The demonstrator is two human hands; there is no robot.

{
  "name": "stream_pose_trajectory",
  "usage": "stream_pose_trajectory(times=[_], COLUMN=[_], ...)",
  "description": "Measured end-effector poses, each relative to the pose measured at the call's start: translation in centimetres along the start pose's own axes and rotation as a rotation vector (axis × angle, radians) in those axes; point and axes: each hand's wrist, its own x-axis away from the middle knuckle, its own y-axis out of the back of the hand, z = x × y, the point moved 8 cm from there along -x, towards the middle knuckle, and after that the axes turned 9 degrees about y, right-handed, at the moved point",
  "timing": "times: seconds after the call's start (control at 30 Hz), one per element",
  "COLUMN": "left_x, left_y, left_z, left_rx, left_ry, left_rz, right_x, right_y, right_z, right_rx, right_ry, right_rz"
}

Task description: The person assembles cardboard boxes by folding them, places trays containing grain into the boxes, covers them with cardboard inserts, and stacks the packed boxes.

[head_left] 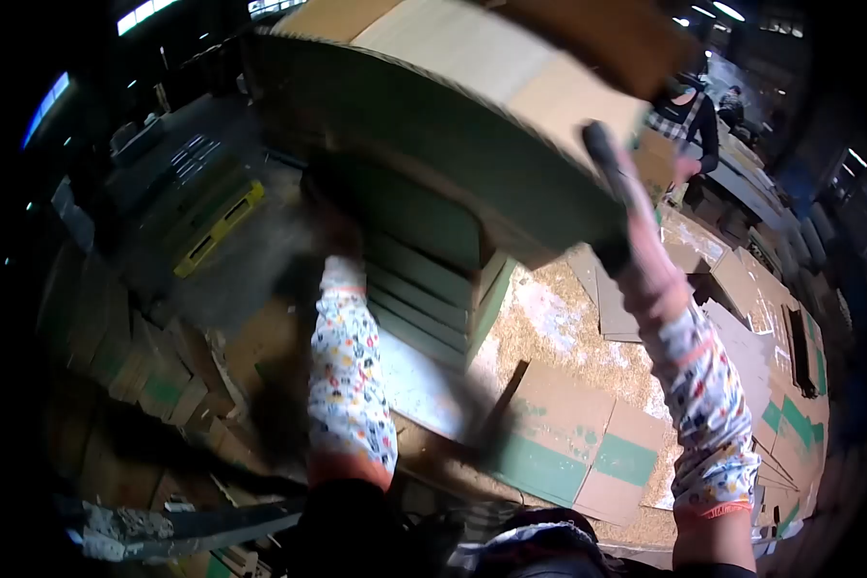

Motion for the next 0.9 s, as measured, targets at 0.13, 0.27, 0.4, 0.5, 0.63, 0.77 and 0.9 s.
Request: stream_pose_trajectory(times=[0.13, 0.27, 0.4, 0.5, 0.63, 0.77, 0.9], left_x=[2.3, 9.6, 27.2, 43.9, 51.1, 49.0, 44.7], left_y=[0.1, 2.0, 9.6, 4.8, -1.8, -6.1, -18.4], left_z=[-2.1, 0.5, 12.2, 18.2, 16.3, 10.4, 0.7], left_rx=[0.154, -0.303, -0.810, -1.130, -1.225, -0.653, -0.206], left_ry=[-0.081, 0.042, 0.563, 0.781, 0.665, 0.698, 0.508], left_rz=[-0.177, -0.344, -0.368, 0.403, 0.664, 0.536, 0.554], right_x=[-3.6, 4.5, 23.7, 44.1, 49.6, 49.2, 40.8], right_y=[-2.7, 4.0, 25.4, 42.9, 40.7, 44.5, 48.8], right_z=[-7.4, -12.1, -17.2, -19.3, -18.3, -12.9, -5.9], right_rx=[0.386, -0.696, 0.695, 1.322, 0.531, 0.992, 0.480], right_ry=[0.262, -0.715, -0.553, -0.972, -0.941, -0.250, -0.206], right_rz=[0.623, 0.179, 0.043, -0.491, -0.696, -0.320, -0.795])
